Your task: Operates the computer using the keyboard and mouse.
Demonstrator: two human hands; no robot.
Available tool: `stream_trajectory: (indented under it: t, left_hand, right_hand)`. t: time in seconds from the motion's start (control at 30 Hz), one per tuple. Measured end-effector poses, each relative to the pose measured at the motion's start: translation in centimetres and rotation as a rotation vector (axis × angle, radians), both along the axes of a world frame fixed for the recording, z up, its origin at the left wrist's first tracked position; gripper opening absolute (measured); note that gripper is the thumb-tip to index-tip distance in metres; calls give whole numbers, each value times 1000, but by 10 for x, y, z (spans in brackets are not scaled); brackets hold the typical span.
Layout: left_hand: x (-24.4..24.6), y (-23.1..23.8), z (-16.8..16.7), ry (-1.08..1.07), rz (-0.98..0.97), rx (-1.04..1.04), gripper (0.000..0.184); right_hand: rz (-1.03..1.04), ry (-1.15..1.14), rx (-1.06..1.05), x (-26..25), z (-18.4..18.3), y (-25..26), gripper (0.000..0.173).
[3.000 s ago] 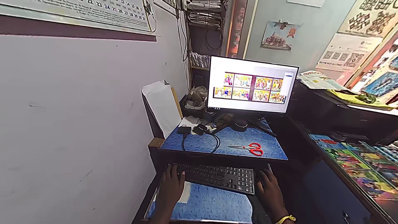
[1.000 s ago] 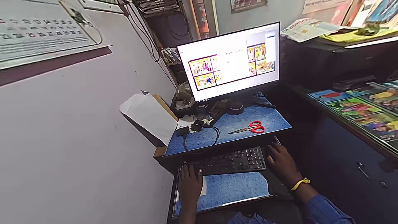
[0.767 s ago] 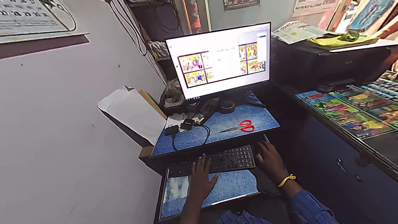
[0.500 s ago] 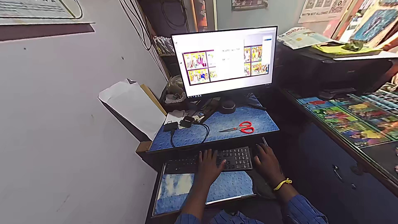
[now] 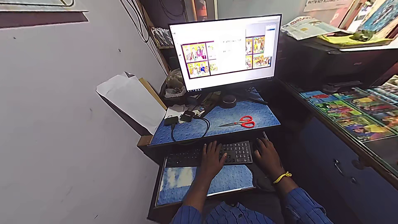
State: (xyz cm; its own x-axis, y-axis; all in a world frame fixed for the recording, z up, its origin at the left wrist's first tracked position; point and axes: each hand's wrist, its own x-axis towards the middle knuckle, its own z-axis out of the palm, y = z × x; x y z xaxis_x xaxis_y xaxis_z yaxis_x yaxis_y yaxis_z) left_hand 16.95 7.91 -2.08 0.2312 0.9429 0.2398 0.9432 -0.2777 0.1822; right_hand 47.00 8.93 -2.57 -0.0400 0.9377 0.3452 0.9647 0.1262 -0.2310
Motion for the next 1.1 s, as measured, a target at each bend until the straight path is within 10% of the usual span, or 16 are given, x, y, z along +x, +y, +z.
stream_trajectory:
  t: [1.1]
  left_hand:
    - [86,-37,-24,-126,-422,92,45]
  right_hand:
    - [-16,33,-25,0,3,-2,55]
